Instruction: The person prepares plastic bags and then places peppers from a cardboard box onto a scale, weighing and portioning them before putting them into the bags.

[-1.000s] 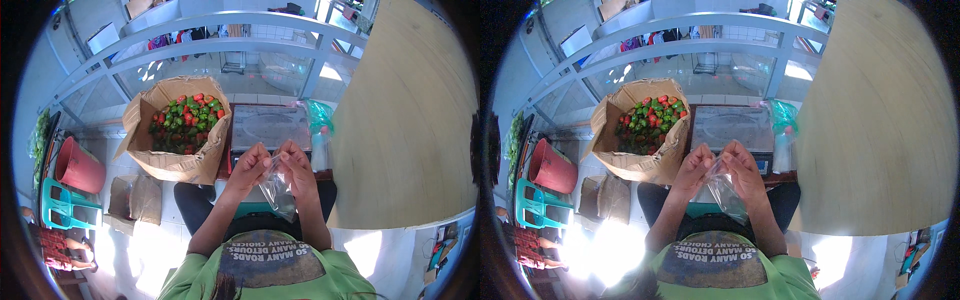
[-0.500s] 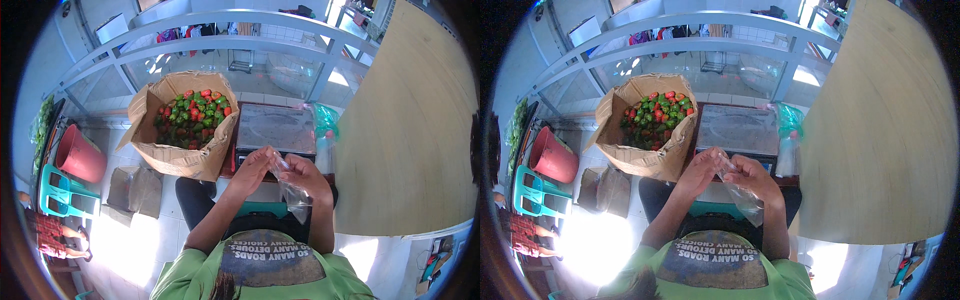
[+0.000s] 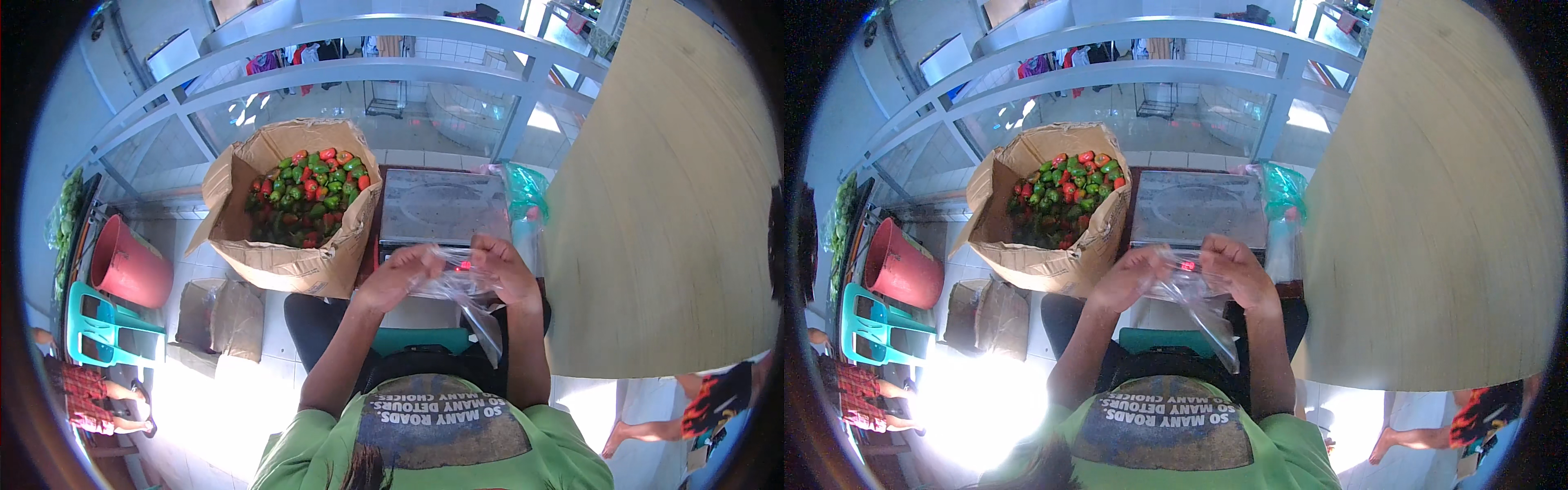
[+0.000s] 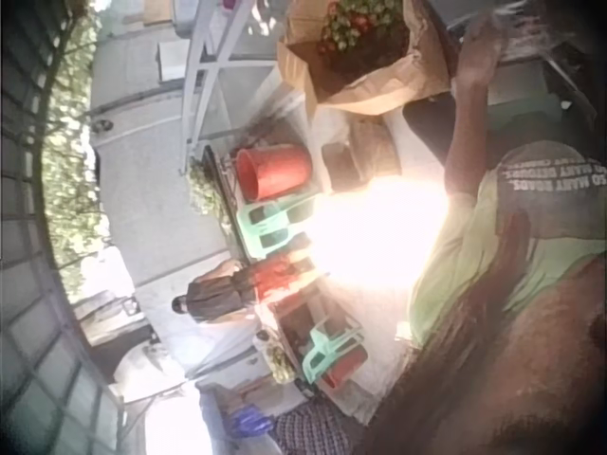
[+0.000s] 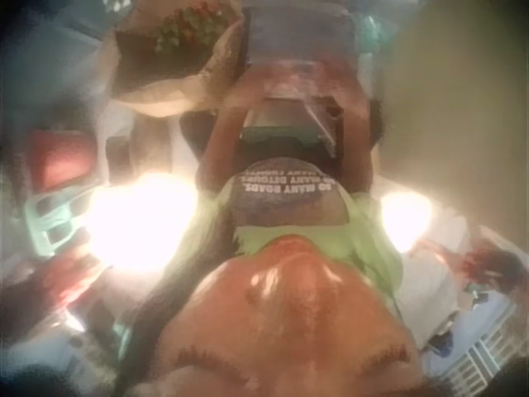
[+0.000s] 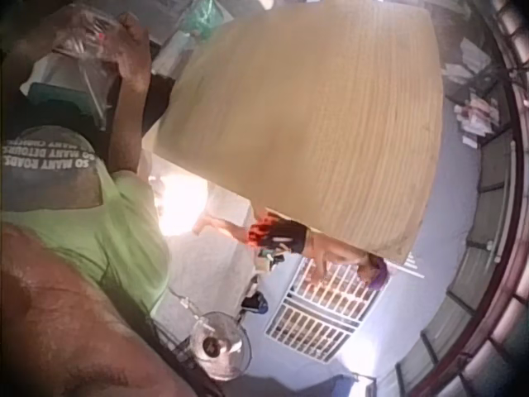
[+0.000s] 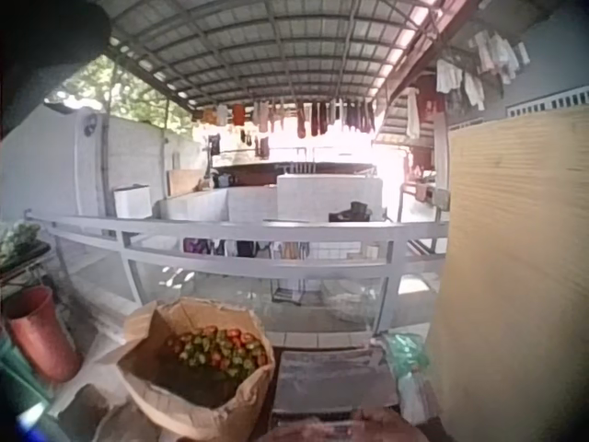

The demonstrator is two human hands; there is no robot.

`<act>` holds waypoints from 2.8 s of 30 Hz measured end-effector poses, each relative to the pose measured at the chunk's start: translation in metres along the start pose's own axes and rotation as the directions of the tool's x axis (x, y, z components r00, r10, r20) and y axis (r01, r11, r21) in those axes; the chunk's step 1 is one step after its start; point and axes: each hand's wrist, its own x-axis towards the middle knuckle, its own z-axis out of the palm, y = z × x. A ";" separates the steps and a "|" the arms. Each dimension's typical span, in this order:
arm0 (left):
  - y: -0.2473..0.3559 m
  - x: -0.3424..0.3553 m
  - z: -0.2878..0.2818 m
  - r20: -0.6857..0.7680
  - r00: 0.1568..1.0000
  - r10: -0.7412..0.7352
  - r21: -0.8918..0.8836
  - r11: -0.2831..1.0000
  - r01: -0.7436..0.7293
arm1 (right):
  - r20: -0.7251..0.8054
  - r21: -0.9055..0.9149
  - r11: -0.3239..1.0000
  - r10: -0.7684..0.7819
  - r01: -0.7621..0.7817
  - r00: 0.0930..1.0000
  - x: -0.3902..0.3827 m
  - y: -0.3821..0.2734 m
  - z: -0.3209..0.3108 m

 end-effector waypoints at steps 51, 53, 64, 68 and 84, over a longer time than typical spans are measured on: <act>0.004 -0.011 -0.021 0.008 0.994 0.110 -0.270 0.957 -0.104 | -0.037 0.021 0.999 0.045 -0.045 0.998 -0.003 0.015 0.001; 0.004 -0.006 -0.010 -0.259 0.966 0.002 -0.330 0.940 -0.090 | -0.271 -0.331 0.927 0.088 -0.178 0.959 -0.008 0.014 0.000; 0.009 -0.013 -0.017 -0.161 0.987 0.011 -0.221 0.974 -0.047 | 0.106 0.178 0.981 -0.102 0.082 0.989 -0.011 0.020 -0.028; 0.015 -0.012 -0.007 -0.321 0.938 0.128 -0.145 0.972 -0.183 | -0.091 -0.469 0.858 0.189 -0.209 0.978 -0.010 0.014 -0.006; 0.038 0.000 -0.038 0.074 0.956 0.283 0.742 0.624 -0.243 | -0.083 -0.924 0.378 -0.033 -0.064 0.996 -0.033 -0.010 0.003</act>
